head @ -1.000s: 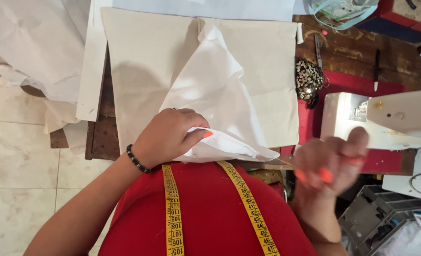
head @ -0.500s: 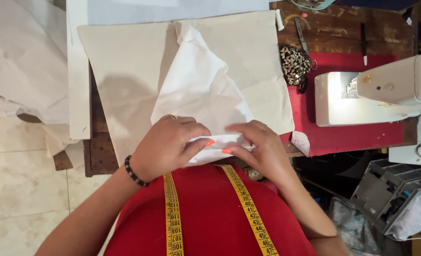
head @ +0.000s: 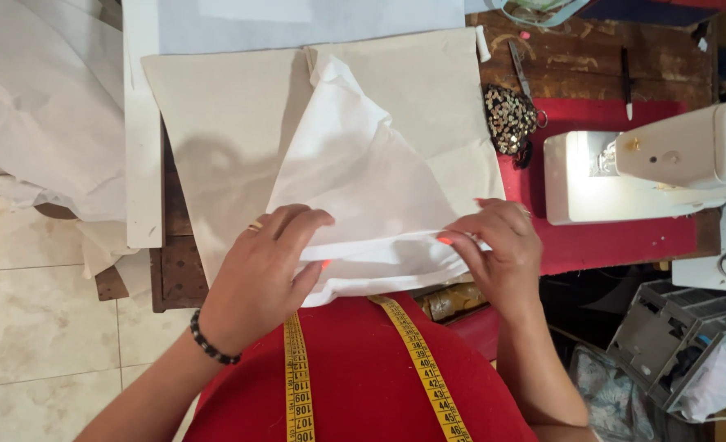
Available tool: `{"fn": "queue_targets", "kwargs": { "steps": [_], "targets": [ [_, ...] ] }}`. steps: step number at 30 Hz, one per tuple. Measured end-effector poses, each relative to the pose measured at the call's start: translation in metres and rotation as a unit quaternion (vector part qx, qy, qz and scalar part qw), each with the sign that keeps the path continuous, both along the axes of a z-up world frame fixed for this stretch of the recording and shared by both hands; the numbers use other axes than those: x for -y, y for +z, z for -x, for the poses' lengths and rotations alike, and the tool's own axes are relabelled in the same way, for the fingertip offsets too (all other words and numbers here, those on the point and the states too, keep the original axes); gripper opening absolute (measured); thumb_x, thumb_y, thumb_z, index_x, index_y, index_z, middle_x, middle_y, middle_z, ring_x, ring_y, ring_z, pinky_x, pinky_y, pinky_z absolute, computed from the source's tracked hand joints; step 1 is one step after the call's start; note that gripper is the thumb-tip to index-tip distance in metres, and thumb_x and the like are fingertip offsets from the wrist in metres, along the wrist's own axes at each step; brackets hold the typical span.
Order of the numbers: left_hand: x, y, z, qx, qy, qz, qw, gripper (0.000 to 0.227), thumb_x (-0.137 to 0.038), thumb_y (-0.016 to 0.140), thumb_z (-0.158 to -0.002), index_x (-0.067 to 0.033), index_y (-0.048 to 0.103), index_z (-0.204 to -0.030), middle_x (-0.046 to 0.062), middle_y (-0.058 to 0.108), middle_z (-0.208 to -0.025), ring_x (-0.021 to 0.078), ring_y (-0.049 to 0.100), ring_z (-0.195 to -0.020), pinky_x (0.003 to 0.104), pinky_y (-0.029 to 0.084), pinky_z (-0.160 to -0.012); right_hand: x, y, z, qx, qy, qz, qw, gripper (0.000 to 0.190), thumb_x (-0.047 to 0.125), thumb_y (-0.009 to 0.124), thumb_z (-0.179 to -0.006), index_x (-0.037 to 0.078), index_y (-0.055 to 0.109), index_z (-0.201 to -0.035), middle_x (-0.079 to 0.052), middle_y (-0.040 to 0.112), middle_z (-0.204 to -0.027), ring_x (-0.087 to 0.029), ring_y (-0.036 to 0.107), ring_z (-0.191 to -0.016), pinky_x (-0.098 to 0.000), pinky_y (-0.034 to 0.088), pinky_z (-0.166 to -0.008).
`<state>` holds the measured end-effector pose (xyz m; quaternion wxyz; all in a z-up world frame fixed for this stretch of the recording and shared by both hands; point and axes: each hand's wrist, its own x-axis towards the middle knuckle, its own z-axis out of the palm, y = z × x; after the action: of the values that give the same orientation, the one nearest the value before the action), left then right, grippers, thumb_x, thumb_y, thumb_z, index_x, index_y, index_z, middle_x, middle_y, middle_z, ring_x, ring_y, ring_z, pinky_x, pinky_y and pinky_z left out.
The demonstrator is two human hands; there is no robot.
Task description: Folding and aligning white fabric pieces on a workbench in a sewing factory environment.
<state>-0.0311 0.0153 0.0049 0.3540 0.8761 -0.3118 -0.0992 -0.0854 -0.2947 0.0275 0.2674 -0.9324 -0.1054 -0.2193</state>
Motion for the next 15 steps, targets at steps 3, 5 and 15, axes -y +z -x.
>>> {"fn": "queue_targets", "kwargs": {
  "steps": [3, 5, 15],
  "targets": [
    [-0.001, 0.015, 0.006, 0.082, 0.089, -0.01, 0.993, 0.046, -0.011, 0.07, -0.085, -0.0096, 0.064, -0.13, 0.016, 0.065, -0.107, 0.0379, 0.069, -0.095, 0.046, 0.054, -0.077, 0.019, -0.009, 0.001, 0.112, -0.019, 0.058, 0.992, 0.018, 0.026, 0.087, -0.089, 0.01, 0.079, -0.093, -0.004, 0.054, -0.081, -0.025, 0.061, -0.081, -0.0486, 0.057, -0.103],
    [-0.009, 0.012, 0.004, 0.104, 0.105, -0.028, 0.989, 0.047, -0.01, 0.073, -0.081, -0.0095, 0.065, -0.127, 0.015, 0.066, -0.103, 0.0377, 0.069, -0.09, 0.047, 0.055, -0.075, 0.026, -0.009, -0.004, 0.163, -0.035, 0.064, 0.984, 0.02, 0.029, 0.084, -0.094, 0.01, 0.078, -0.093, -0.003, 0.053, -0.084, -0.025, 0.059, -0.083, -0.0477, 0.057, -0.101],
    [-0.003, 0.053, 0.0, 0.05, 0.172, 0.188, 0.966, 0.031, 0.005, 0.071, -0.084, -0.0089, 0.065, -0.11, 0.006, 0.073, -0.107, 0.0167, 0.073, -0.084, 0.027, 0.059, -0.074, 0.041, 0.037, -0.001, 0.281, -0.206, 0.149, 0.925, 0.044, 0.035, 0.055, -0.115, -0.004, 0.059, -0.094, -0.014, 0.058, -0.092, -0.032, 0.045, -0.093, -0.0454, 0.043, -0.082]
  ]
}}
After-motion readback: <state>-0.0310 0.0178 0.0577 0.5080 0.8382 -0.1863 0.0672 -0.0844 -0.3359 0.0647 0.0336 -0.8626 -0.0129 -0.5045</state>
